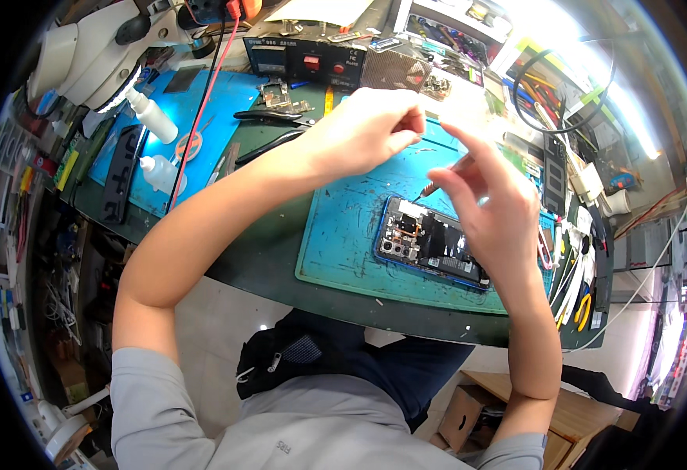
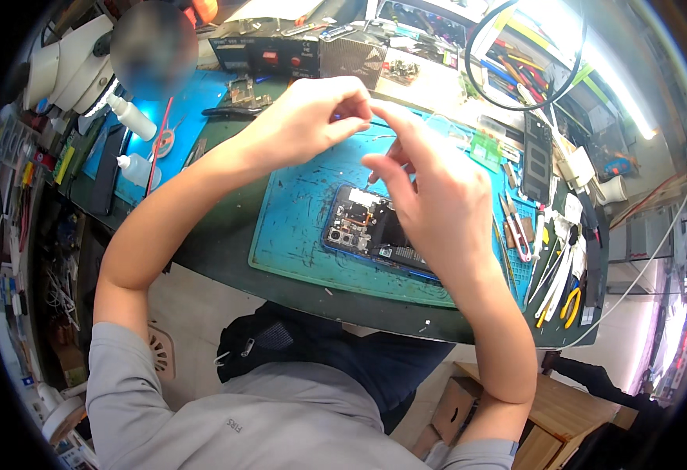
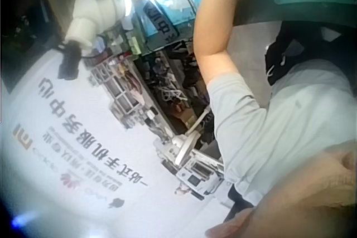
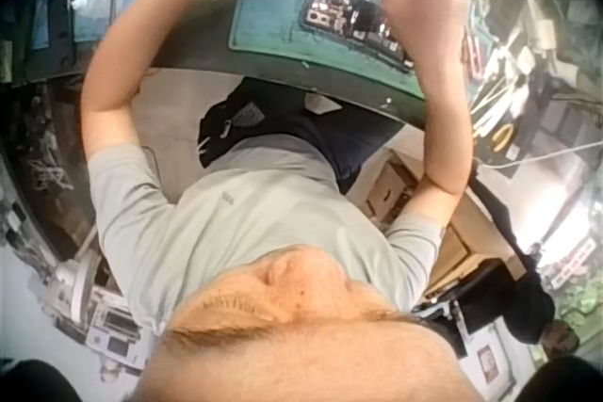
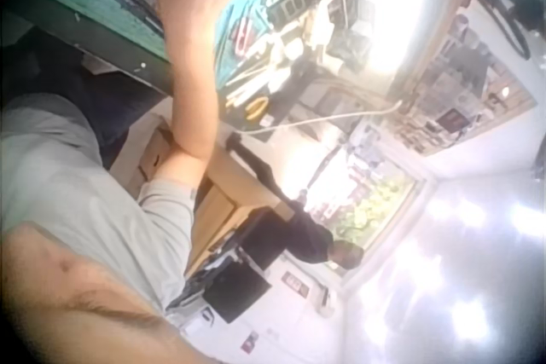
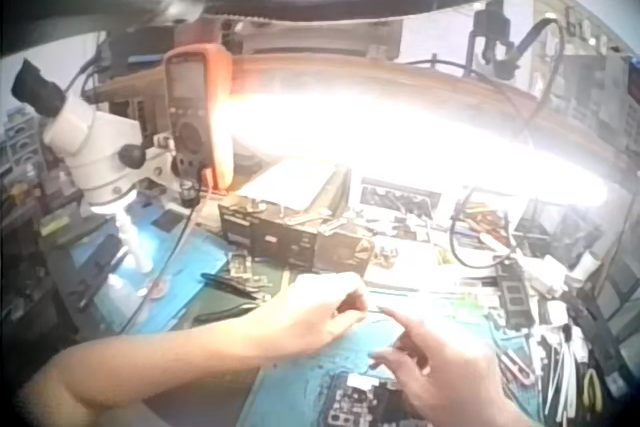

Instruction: The person uses a precision screwdriver to manipulate small components on a disassembled smartphone motherboard. They then use a yellow-handled screwdriver to tighten screws on the back of a blue smartphone casing.

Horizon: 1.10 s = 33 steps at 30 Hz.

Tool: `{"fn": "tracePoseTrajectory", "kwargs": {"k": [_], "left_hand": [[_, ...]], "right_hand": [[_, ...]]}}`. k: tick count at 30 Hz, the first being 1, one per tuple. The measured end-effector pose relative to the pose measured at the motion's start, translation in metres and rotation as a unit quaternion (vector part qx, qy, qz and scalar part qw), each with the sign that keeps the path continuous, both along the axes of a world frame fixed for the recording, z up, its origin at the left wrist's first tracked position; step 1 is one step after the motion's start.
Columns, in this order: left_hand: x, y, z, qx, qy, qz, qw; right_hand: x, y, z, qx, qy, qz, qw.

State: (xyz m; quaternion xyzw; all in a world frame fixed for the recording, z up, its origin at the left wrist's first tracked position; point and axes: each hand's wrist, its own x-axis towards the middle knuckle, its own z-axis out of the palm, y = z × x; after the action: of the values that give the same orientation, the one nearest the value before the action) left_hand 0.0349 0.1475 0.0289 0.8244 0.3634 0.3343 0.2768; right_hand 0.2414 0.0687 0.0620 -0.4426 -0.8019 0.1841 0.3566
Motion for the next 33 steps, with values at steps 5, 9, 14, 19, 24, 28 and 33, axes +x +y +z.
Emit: {"fn": "tracePoseTrajectory", "kwargs": {"k": [5, 9, 14, 19, 24, 28, 33], "left_hand": [[-0.023, -0.022, 0.000, -0.077, -0.037, -0.002, 0.996], [-0.027, -0.035, -0.003, -0.126, -0.051, -0.011, 0.991], [-0.023, -0.040, -0.007, -0.161, -0.081, -0.035, 0.983], [-0.018, -0.046, -0.007, -0.159, -0.079, -0.058, 0.982], [-0.019, -0.048, -0.011, -0.161, -0.081, -0.061, 0.982], [-0.019, -0.047, -0.012, -0.157, -0.085, -0.062, 0.982], [-0.020, -0.048, -0.011, -0.164, -0.084, -0.055, 0.981]], "right_hand": [[-0.003, 0.002, -0.010, 0.057, 0.021, 0.002, 0.998], [0.000, -0.001, 0.004, -0.010, -0.048, -0.016, 0.999], [0.004, 0.002, -0.004, 0.036, 0.062, -0.012, 0.997], [0.002, -0.001, -0.007, 0.074, 0.128, -0.005, 0.989], [0.003, 0.001, -0.013, 0.077, 0.127, 0.011, 0.989], [0.003, 0.001, -0.013, 0.081, 0.121, -0.006, 0.989], [0.003, -0.002, -0.011, 0.033, 0.129, -0.007, 0.991]]}}
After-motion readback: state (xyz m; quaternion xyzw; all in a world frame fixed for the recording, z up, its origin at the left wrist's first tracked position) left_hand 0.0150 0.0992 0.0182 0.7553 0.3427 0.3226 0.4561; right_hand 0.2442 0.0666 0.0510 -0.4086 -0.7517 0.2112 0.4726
